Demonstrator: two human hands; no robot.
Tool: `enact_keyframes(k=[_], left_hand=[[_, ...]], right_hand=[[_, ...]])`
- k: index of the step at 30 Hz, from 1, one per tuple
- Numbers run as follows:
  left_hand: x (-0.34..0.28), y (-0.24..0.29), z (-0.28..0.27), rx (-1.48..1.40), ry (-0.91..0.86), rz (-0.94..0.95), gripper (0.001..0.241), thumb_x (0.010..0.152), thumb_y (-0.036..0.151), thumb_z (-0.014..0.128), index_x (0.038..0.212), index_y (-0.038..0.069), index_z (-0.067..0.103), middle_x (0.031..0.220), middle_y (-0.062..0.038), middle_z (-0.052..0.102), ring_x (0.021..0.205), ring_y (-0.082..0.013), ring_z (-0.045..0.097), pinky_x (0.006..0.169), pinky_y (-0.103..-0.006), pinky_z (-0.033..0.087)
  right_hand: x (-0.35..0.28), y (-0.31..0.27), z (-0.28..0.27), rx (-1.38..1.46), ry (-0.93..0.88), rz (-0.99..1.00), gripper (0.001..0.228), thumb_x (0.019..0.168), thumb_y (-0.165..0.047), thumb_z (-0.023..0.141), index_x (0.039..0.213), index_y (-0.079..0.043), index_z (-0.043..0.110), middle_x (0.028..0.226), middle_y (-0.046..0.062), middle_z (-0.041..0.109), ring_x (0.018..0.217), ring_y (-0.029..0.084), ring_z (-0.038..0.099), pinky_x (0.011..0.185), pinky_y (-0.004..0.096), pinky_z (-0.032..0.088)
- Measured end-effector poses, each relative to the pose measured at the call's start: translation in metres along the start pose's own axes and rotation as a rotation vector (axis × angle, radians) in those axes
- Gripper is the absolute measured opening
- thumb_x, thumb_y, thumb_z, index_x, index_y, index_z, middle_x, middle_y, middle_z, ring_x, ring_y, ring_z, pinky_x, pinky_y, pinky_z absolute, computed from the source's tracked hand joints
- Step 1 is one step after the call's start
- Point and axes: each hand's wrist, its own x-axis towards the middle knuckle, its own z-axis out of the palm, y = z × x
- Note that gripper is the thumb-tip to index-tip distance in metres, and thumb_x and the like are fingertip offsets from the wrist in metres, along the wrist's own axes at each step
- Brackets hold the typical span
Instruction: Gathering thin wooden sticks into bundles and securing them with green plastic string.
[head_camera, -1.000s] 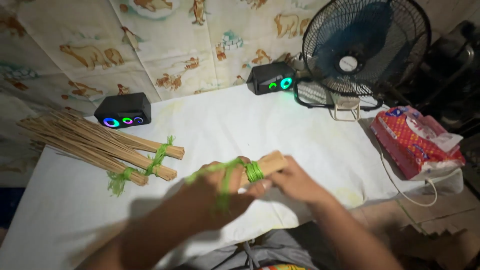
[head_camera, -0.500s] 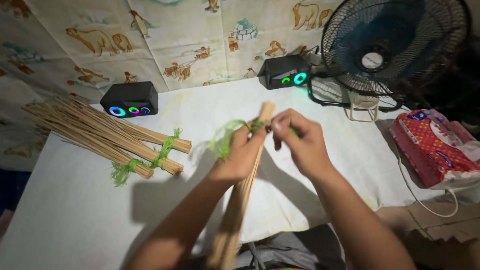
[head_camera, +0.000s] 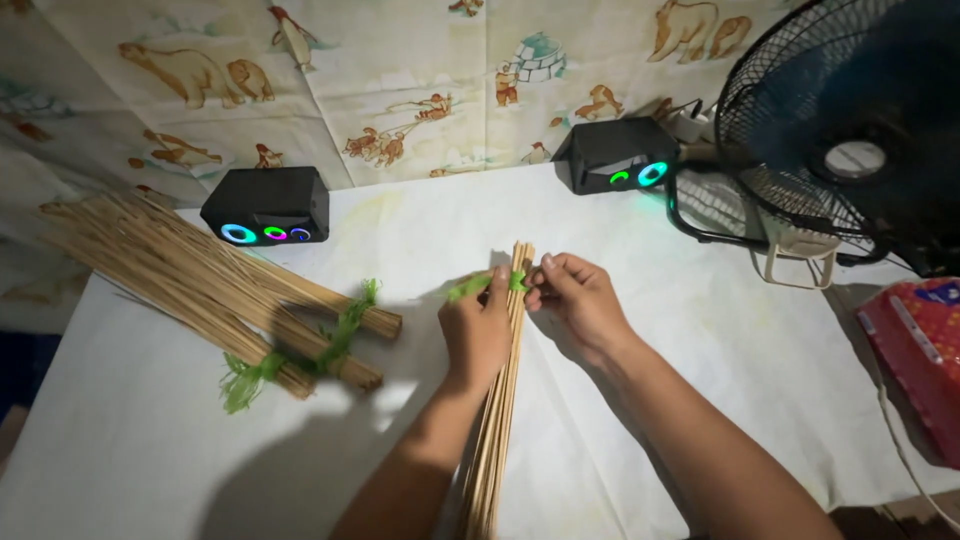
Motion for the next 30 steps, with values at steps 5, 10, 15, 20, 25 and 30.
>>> enact_keyframes(k=[5,10,15,20,25,30], left_hand=[[-0.001,-0.018,0.01,0.023,0.016,-0.012,0.02,0.095,0.029,0.069,0.099,0.013,0.081,0.093,-0.011,0.079,0.098,-0.0335,0.074,0.089,-0.0461,0.056],[0.001,-0.022,0.011,0.047,-0.004,0.05,0.023,0.097,0.032,0.067,0.103,0.014,0.081,0.1,-0.007,0.078,0.102,-0.0293,0.073,0.096,-0.0402,0.054],[-0.004,-0.034,0.019,0.076,0.125,0.454,0.009,0.096,0.016,0.073,0.1,0.011,0.08,0.093,-0.005,0.071,0.092,-0.0273,0.073,0.085,-0.0356,0.057],[-0.008,-0.037,0.02,0.033,0.099,0.594,0.009,0.097,0.019,0.074,0.102,0.017,0.081,0.087,0.001,0.066,0.08,-0.0209,0.074,0.075,-0.0324,0.06],[-0.012,-0.038,0.017,0.113,0.098,0.751,0.008,0.095,0.025,0.077,0.101,0.022,0.081,0.087,0.005,0.07,0.079,-0.0212,0.075,0.072,-0.0321,0.061],[-0.013,-0.037,0.015,0.064,0.136,0.774,0.007,0.085,0.023,0.086,0.085,0.019,0.08,0.072,0.0,0.072,0.071,-0.0259,0.074,0.064,-0.0354,0.058]], right_hand=[[0.005,0.024,0.001,0.133,0.021,0.063,0.03,0.103,-0.025,0.061,0.093,0.002,0.067,0.074,0.017,0.067,0.067,0.024,0.069,0.067,0.032,0.057],[0.004,0.024,0.002,0.074,0.0,-0.004,0.03,0.099,-0.018,0.061,0.106,0.009,0.071,0.084,0.018,0.069,0.074,0.024,0.071,0.074,0.035,0.059],[0.01,0.037,-0.003,-0.316,0.039,-0.183,0.017,0.093,0.002,0.063,0.104,0.007,0.076,0.079,0.015,0.07,0.069,0.019,0.069,0.068,0.032,0.058],[0.0,0.027,0.003,-0.35,0.038,-0.258,0.015,0.094,0.003,0.063,0.103,0.002,0.075,0.078,0.013,0.068,0.071,0.018,0.068,0.07,0.032,0.057],[-0.016,0.013,0.008,-0.525,0.008,-0.305,0.015,0.098,-0.005,0.065,0.102,-0.003,0.08,0.076,0.014,0.071,0.072,0.019,0.068,0.07,0.035,0.057],[-0.023,0.003,0.01,-0.575,-0.134,-0.396,0.01,0.087,-0.003,0.076,0.095,-0.005,0.081,0.087,0.015,0.074,0.083,0.027,0.072,0.079,0.042,0.057]])
